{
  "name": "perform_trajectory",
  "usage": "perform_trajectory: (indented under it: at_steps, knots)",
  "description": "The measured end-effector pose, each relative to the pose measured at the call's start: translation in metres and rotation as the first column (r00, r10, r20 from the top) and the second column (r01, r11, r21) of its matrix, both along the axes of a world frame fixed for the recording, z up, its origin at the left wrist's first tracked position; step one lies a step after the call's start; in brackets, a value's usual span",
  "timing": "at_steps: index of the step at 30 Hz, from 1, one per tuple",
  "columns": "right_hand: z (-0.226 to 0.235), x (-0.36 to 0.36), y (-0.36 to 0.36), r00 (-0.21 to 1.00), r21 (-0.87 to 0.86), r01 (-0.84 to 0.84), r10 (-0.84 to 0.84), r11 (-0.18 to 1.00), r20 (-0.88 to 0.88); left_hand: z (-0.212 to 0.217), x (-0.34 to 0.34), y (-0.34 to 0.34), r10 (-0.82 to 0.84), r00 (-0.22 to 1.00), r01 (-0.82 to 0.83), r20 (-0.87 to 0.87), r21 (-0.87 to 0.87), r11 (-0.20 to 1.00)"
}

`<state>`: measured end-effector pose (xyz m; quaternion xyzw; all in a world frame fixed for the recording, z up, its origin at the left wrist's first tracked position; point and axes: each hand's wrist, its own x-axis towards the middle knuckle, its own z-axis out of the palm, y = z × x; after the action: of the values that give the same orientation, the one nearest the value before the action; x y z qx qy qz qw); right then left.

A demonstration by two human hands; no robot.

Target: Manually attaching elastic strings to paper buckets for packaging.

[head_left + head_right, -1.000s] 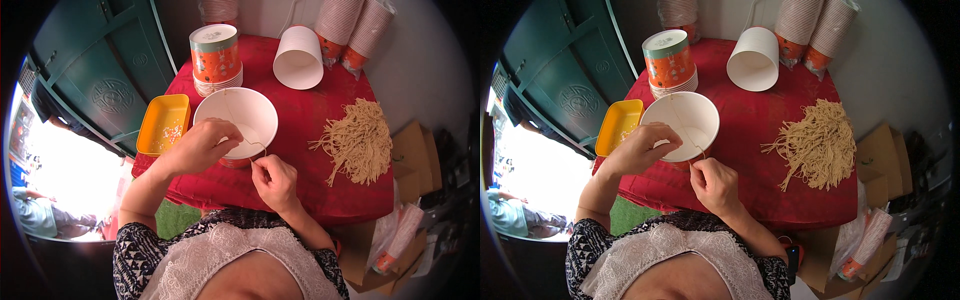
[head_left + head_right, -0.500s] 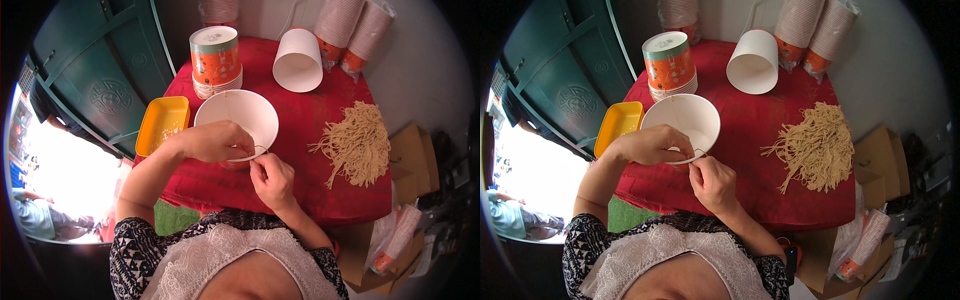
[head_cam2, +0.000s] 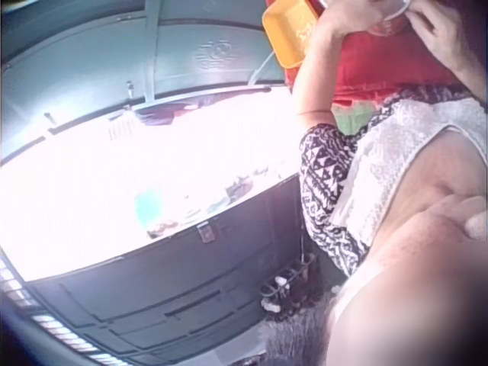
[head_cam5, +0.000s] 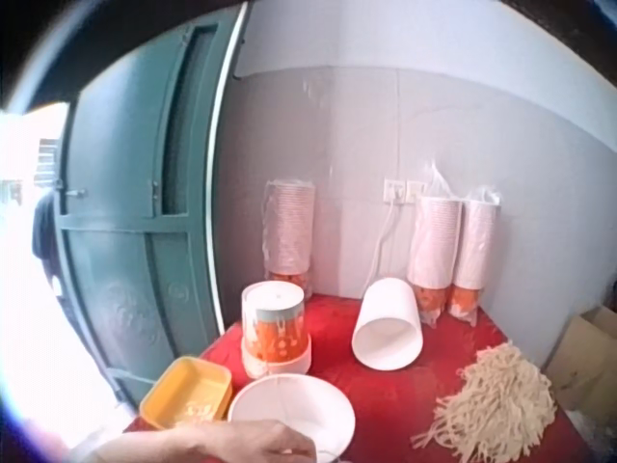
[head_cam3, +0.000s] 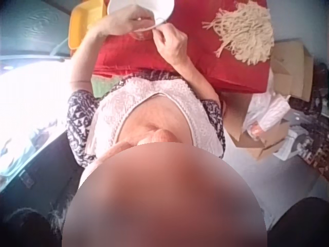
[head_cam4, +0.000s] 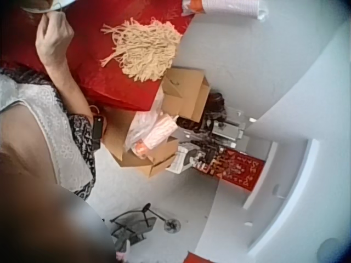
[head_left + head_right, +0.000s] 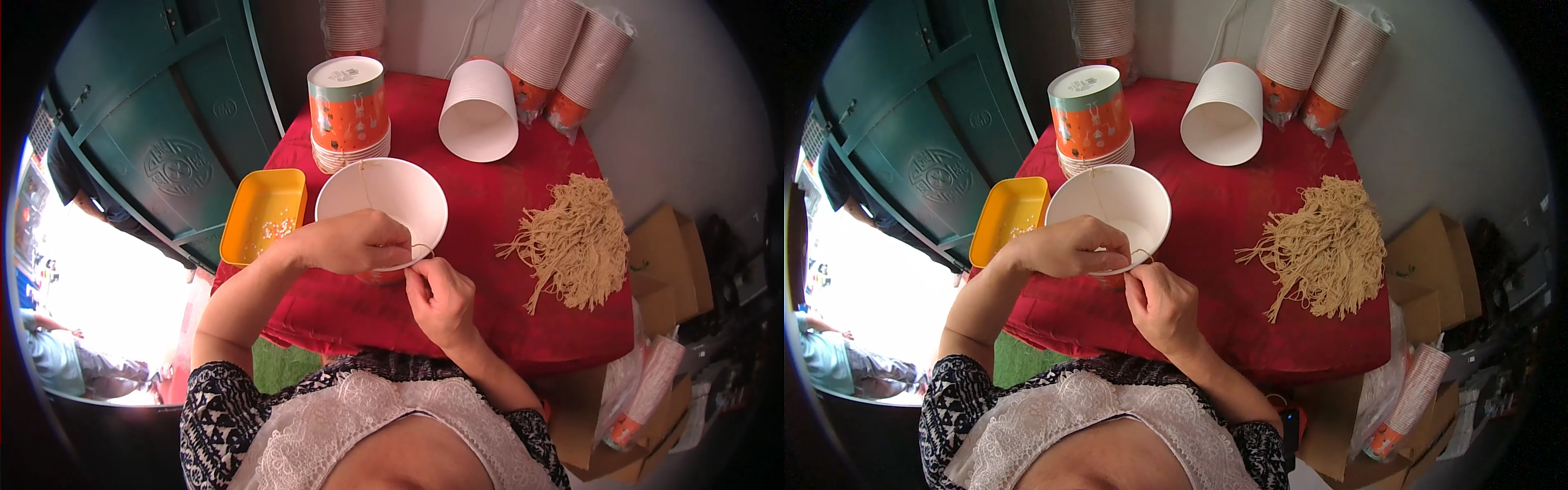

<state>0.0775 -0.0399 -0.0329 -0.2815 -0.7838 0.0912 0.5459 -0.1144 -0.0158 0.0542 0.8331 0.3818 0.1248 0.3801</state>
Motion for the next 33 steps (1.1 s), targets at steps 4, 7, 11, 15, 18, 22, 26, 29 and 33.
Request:
perform_trajectory:
  at_steps: [4,7,11,15,18,22,26,29,33]
  knots:
    - [0.001,0.000,-0.003,0.999,-0.032,0.001,-0.002,0.999,-0.036,0.000,0.006,-0.004,0.042,0.999,-0.042,-0.004,0.070,0.997]
    - [0.006,0.006,-0.004,0.999,-0.020,-0.041,0.040,0.999,-0.005,-0.004,0.006,-0.007,0.080,0.997,-0.078,-0.008,0.137,0.987]
    - [0.026,0.044,0.002,0.957,-0.041,-0.157,0.163,0.987,0.241,-0.005,0.015,-0.012,0.187,0.981,-0.193,0.048,0.172,0.966]
    - [0.063,0.058,0.011,0.849,0.153,-0.250,0.140,0.956,0.510,-0.008,0.009,-0.026,0.199,0.978,-0.209,0.062,0.255,0.944]
    - [0.088,0.062,0.015,0.798,0.226,-0.191,0.017,0.955,0.603,-0.009,0.016,-0.028,0.201,0.980,-0.193,0.006,0.305,0.933]
    - [0.089,0.057,0.025,0.705,0.228,-0.245,0.012,0.942,0.709,-0.015,0.023,-0.038,0.175,0.984,-0.165,0.008,0.386,0.908]
    - [0.082,0.053,0.033,0.636,0.353,-0.369,-0.043,0.860,0.770,-0.014,0.029,-0.044,0.155,0.988,-0.138,-0.005,0.422,0.896]
    - [0.073,0.055,0.043,0.673,0.415,-0.369,-0.069,0.831,0.736,-0.013,0.032,-0.037,0.207,0.978,-0.168,-0.023,0.498,0.851]
    - [0.058,0.055,0.071,0.747,0.568,-0.310,-0.174,0.763,0.642,-0.024,0.040,-0.012,0.369,0.927,-0.214,-0.067,0.714,0.667]
